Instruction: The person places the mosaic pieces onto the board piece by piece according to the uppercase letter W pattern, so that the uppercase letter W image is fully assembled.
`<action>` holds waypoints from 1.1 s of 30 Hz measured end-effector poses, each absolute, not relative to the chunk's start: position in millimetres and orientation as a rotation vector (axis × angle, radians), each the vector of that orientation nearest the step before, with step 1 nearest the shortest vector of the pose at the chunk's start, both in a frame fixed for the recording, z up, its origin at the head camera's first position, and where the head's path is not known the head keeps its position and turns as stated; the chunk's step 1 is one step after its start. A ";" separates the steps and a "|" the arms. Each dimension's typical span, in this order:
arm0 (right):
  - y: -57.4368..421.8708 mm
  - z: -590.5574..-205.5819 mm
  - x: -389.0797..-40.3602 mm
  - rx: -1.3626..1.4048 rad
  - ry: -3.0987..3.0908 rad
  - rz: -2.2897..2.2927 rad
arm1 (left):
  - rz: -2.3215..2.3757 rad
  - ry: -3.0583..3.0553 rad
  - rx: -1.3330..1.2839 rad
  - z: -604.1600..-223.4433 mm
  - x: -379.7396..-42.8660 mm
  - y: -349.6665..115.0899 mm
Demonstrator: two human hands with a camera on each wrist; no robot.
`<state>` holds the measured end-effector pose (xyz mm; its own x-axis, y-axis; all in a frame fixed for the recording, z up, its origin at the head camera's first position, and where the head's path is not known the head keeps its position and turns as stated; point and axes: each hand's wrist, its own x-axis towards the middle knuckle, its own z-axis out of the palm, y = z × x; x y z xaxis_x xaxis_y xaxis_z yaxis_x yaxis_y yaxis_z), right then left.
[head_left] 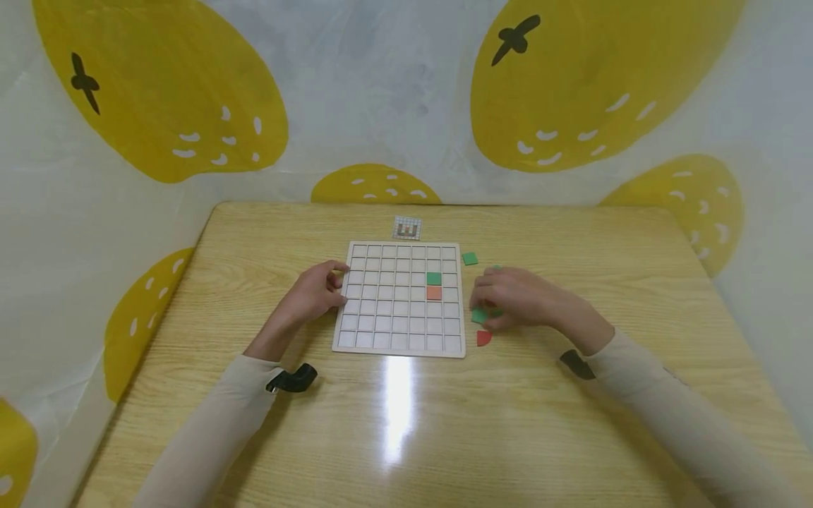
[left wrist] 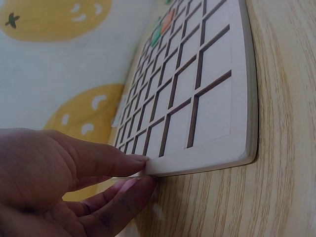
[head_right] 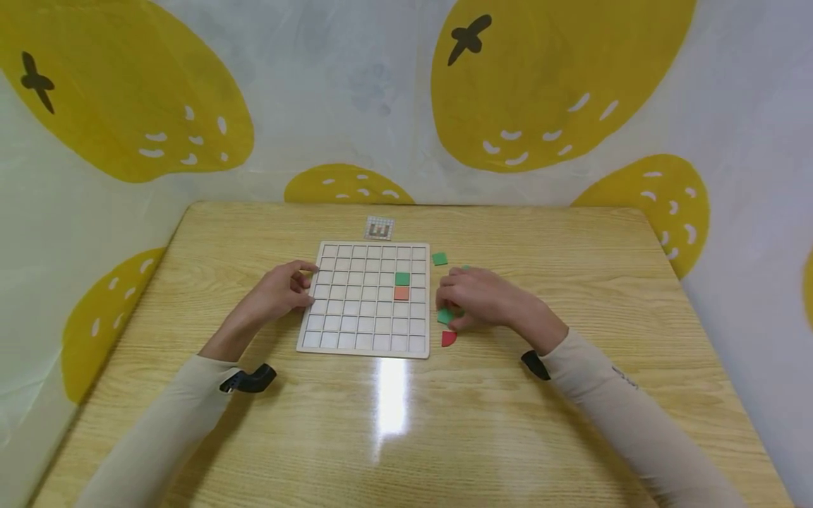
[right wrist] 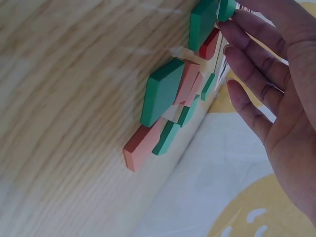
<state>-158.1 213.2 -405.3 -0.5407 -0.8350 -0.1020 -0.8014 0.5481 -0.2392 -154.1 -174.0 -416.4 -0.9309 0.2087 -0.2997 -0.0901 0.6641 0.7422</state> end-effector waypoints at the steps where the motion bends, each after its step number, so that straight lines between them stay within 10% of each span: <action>1: 213.0 -405.5 -158.6 -1.379 2.582 -0.246 | 1.153 2.520 0.090 -416.2 -154.0 -173.9; 33: 191.6 -391.1 -175.4 -1.370 2.566 -0.330 | 1.152 2.516 0.082 -415.9 -155.1 -174.2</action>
<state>-175.4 191.6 -391.1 -0.5444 -0.8348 -0.0819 -0.7870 0.5421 -0.2946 -155.1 -174.2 -415.9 -0.9294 0.2040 -0.3076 -0.0996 0.6638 0.7412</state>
